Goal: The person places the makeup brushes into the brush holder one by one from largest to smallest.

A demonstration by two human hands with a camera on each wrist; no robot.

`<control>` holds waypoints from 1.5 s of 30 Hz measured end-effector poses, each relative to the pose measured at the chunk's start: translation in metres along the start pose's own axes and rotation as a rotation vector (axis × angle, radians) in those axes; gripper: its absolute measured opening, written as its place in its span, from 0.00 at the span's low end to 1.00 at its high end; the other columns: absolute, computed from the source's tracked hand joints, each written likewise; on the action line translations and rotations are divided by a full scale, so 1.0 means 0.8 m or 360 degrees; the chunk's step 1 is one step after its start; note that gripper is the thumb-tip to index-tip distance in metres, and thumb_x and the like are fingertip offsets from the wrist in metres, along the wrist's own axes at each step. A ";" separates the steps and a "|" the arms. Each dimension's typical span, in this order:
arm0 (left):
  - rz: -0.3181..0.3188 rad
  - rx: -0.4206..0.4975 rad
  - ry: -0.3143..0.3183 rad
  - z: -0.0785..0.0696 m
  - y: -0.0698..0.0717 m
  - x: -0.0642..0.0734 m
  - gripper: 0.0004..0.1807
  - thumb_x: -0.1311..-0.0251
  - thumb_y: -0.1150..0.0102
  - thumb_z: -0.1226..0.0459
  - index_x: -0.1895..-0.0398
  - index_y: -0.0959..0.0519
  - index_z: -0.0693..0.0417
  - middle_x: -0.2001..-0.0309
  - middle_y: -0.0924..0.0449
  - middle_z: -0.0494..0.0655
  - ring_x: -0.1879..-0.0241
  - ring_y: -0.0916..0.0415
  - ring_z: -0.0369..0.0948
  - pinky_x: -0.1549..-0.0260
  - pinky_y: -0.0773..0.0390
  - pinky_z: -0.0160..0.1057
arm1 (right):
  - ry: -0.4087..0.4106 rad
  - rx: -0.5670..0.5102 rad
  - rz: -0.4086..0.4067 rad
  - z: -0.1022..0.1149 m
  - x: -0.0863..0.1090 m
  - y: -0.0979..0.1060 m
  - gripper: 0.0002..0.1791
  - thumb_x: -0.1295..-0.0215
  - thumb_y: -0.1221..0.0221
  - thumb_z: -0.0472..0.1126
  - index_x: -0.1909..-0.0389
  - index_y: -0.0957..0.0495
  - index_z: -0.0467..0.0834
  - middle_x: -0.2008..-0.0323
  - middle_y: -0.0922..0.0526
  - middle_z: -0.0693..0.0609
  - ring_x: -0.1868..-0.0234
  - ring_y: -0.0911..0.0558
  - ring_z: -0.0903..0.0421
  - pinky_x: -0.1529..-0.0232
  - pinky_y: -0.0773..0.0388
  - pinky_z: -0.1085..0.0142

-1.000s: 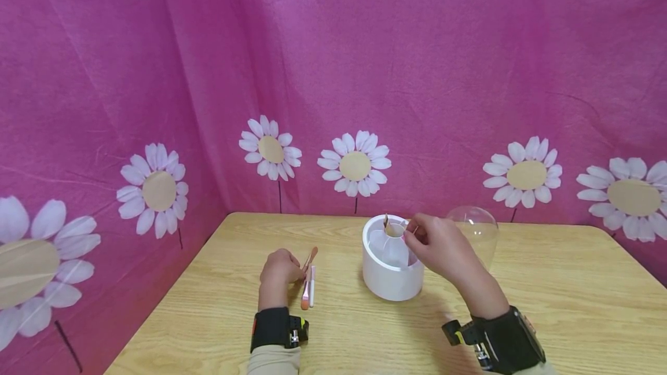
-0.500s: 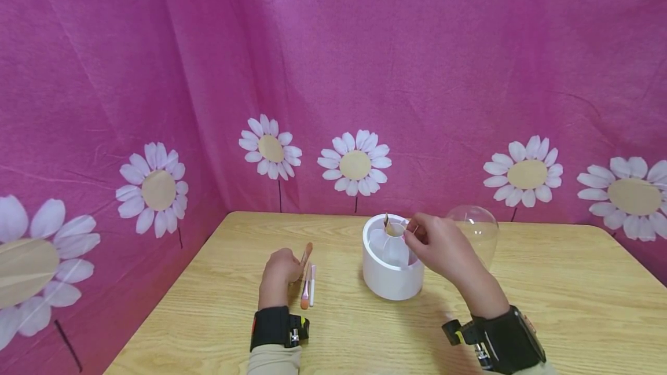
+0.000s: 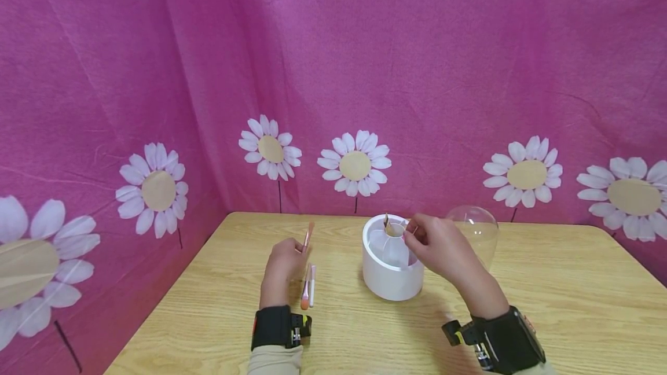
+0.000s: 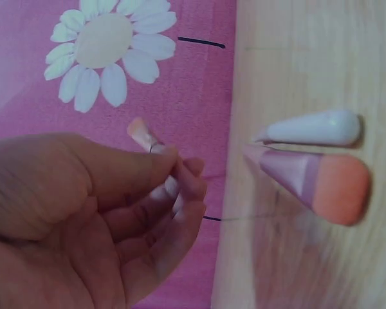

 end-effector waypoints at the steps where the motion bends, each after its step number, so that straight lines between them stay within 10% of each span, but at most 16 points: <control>1: 0.0002 0.0014 -0.0013 -0.002 0.000 0.000 0.09 0.31 0.41 0.65 0.61 0.20 0.65 0.66 0.20 0.53 0.69 0.27 0.45 0.73 0.28 0.38 | 0.0000 -0.0001 0.0001 0.000 0.000 0.000 0.04 0.36 0.38 0.35 0.70 0.21 0.40 0.81 0.25 0.55 0.79 0.29 0.59 0.77 0.30 0.66; 29: -0.0070 0.0265 -0.0392 -0.076 0.023 0.017 0.11 0.39 0.31 0.69 0.56 0.21 0.61 0.65 0.17 0.50 0.64 0.18 0.44 0.63 0.18 0.43 | -0.0003 -0.0002 0.0006 0.001 0.001 0.002 0.04 0.35 0.38 0.35 0.70 0.21 0.40 0.81 0.25 0.55 0.78 0.28 0.58 0.76 0.29 0.66; 45: 0.0093 0.0395 -0.0892 -0.161 0.002 0.053 0.11 0.35 0.34 0.67 0.51 0.20 0.56 0.59 0.16 0.48 0.58 0.18 0.42 0.55 0.17 0.38 | 0.0146 -0.0350 -0.0157 0.015 -0.002 0.006 0.12 0.32 0.35 0.44 0.54 0.17 0.41 0.69 0.15 0.55 0.66 0.19 0.58 0.65 0.22 0.62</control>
Point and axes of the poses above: each hand's wrist, its own x-axis away from the middle knuckle, its own y-axis out of the back of the hand, z = x × y, the point moved 3 cm from there along -x, towards the middle knuckle
